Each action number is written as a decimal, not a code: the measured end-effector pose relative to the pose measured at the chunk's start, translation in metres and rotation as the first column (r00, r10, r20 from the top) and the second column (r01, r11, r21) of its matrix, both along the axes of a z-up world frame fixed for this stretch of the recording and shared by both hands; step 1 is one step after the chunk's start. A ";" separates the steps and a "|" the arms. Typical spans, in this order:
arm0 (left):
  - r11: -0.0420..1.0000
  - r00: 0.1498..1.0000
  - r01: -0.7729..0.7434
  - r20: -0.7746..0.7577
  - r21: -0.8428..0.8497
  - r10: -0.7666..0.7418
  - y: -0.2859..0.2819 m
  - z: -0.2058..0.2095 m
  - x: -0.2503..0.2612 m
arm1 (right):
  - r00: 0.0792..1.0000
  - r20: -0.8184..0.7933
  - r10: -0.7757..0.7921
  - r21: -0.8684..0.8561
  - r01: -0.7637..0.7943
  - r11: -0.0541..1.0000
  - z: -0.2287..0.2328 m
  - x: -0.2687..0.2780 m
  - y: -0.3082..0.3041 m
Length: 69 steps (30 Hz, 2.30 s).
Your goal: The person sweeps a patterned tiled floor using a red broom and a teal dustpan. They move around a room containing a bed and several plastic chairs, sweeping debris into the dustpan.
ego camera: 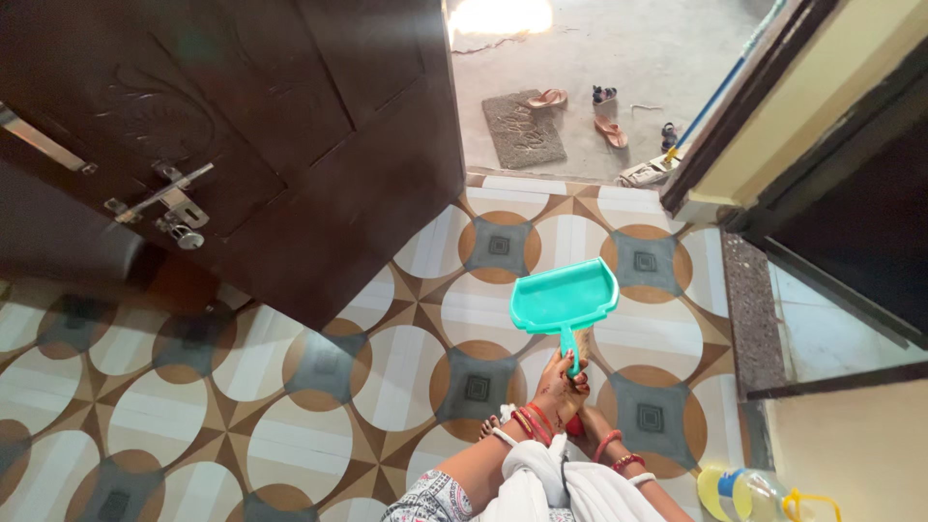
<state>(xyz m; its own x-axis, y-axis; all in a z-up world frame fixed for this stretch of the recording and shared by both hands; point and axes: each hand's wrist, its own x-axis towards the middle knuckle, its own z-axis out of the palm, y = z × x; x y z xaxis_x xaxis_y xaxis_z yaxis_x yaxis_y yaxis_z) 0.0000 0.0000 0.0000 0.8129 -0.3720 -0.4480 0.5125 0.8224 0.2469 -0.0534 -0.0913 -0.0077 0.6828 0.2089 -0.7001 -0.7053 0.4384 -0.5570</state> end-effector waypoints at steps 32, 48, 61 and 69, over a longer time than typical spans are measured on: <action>0.892 0.889 -0.452 0.081 -0.004 0.451 -0.078 -0.004 0.050 | 0.845 -0.057 0.532 -0.084 -0.535 0.841 0.015 0.116 -0.095; 0.806 0.805 -0.591 0.038 -0.037 0.592 -0.081 0.003 -0.019 | 0.824 -0.087 0.560 -0.167 -0.566 0.807 0.011 0.080 -0.097; 0.727 0.724 -0.687 -0.089 0.001 0.684 -0.036 -0.018 -0.125 | 0.725 -0.040 0.687 -0.060 -0.688 0.723 0.008 -0.014 -0.036; 0.711 0.714 -0.693 0.017 -0.116 0.699 -0.017 -0.014 -0.174 | 0.688 0.033 0.725 0.065 -0.725 0.686 0.008 -0.031 -0.011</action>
